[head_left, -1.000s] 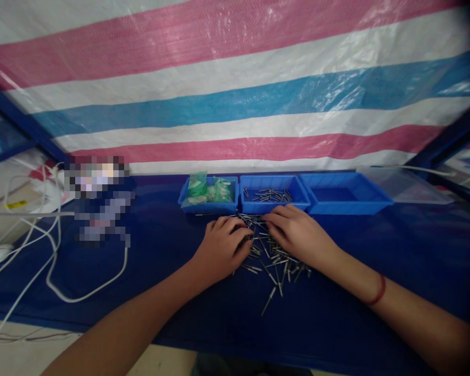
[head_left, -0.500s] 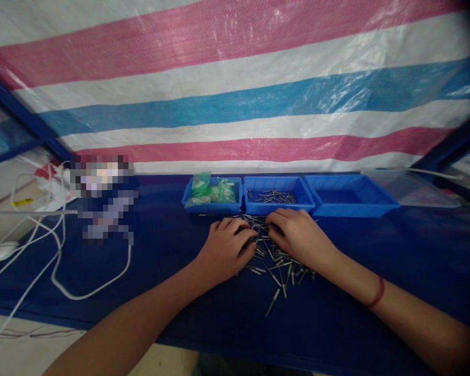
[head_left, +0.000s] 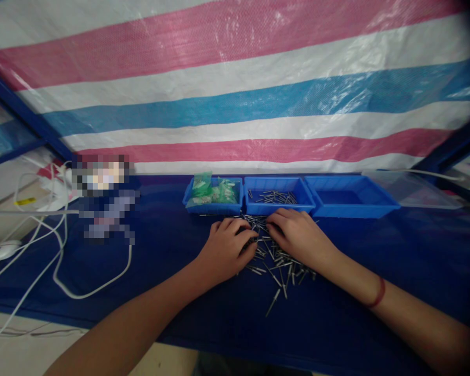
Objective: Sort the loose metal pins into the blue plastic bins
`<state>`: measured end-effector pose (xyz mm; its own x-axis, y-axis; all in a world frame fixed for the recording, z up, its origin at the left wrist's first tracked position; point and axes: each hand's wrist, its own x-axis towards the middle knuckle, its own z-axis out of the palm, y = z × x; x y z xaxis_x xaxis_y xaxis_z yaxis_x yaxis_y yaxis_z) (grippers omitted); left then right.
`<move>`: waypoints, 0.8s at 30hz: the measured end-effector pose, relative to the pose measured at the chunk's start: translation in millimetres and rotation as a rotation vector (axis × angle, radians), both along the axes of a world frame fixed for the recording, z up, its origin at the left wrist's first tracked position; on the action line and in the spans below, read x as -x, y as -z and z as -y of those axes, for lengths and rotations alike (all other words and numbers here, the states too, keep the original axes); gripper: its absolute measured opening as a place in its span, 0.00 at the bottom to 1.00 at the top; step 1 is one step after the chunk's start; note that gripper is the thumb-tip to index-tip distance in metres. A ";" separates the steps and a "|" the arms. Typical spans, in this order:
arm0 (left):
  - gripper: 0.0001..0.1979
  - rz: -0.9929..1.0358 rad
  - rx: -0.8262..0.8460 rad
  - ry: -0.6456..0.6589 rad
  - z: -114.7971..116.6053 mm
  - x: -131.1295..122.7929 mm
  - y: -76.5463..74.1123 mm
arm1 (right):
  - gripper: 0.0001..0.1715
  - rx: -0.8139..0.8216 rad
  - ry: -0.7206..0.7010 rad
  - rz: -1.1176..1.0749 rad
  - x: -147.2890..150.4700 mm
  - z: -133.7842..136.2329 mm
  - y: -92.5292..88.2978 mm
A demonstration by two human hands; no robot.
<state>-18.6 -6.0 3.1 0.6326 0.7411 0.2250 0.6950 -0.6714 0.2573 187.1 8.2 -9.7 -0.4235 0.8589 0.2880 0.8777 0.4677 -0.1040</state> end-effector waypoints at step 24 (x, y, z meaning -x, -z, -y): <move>0.13 0.000 0.022 0.006 -0.1 -0.2 -0.1 | 0.10 -0.032 -0.025 0.132 2.4 6.3 -3.4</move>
